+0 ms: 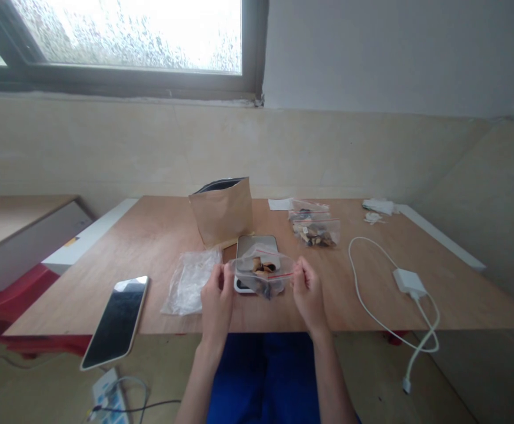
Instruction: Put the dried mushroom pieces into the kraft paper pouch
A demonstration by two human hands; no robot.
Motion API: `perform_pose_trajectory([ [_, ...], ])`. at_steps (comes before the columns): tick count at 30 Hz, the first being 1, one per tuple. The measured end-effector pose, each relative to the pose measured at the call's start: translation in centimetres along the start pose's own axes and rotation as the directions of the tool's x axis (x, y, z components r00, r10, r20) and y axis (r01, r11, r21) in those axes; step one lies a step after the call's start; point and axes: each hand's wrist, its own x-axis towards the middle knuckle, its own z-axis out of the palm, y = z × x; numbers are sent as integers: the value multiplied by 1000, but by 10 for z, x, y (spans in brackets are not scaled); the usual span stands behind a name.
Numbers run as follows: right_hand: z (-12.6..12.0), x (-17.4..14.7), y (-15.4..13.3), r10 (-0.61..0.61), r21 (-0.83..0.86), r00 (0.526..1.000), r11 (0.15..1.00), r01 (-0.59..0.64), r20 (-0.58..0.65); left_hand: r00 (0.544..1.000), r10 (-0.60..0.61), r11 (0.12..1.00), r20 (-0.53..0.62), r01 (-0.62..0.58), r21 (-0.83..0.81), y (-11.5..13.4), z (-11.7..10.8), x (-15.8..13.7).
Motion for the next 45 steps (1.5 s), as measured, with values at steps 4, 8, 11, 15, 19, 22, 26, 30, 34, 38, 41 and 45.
perform_pose_trajectory([
  [4,12,-7,-16,89,274,993,956,-108,82,994,-111,938,15,109,-330,-7,13,-4],
  [8,23,-13,-29,134,424,985,890,-170,113,913,-294,625,284,408,-665,-17,38,-17],
  [11,27,-15,-29,114,369,992,921,-128,60,789,-305,295,533,610,-735,-16,51,-28],
  [15,27,-13,-22,32,247,984,966,-76,176,800,-290,213,525,589,-779,-8,48,-29],
  [19,20,-8,-20,-45,71,999,997,43,31,857,-306,341,416,506,-792,-9,35,-16],
  [22,16,-6,-25,-109,-23,993,994,110,33,866,-320,431,385,495,-755,-19,31,-9],
  [26,18,-7,-26,-104,18,977,995,102,188,918,-266,597,294,396,-698,-29,30,-7],
  [30,26,-8,-13,72,113,938,987,-116,338,972,-166,802,168,232,-551,-28,29,-7],
  [34,34,-11,-1,131,198,904,954,-227,407,984,-35,899,177,109,-424,-24,28,-5],
  [38,45,-15,1,227,295,892,887,-355,390,983,-24,933,182,87,-349,-22,30,-5],
  [41,52,-16,-1,243,372,903,849,-374,353,986,-28,933,162,84,-349,-18,31,-5],
  [45,57,-15,0,243,408,931,847,-340,271,985,-46,903,167,112,-415,-10,31,-8],
])
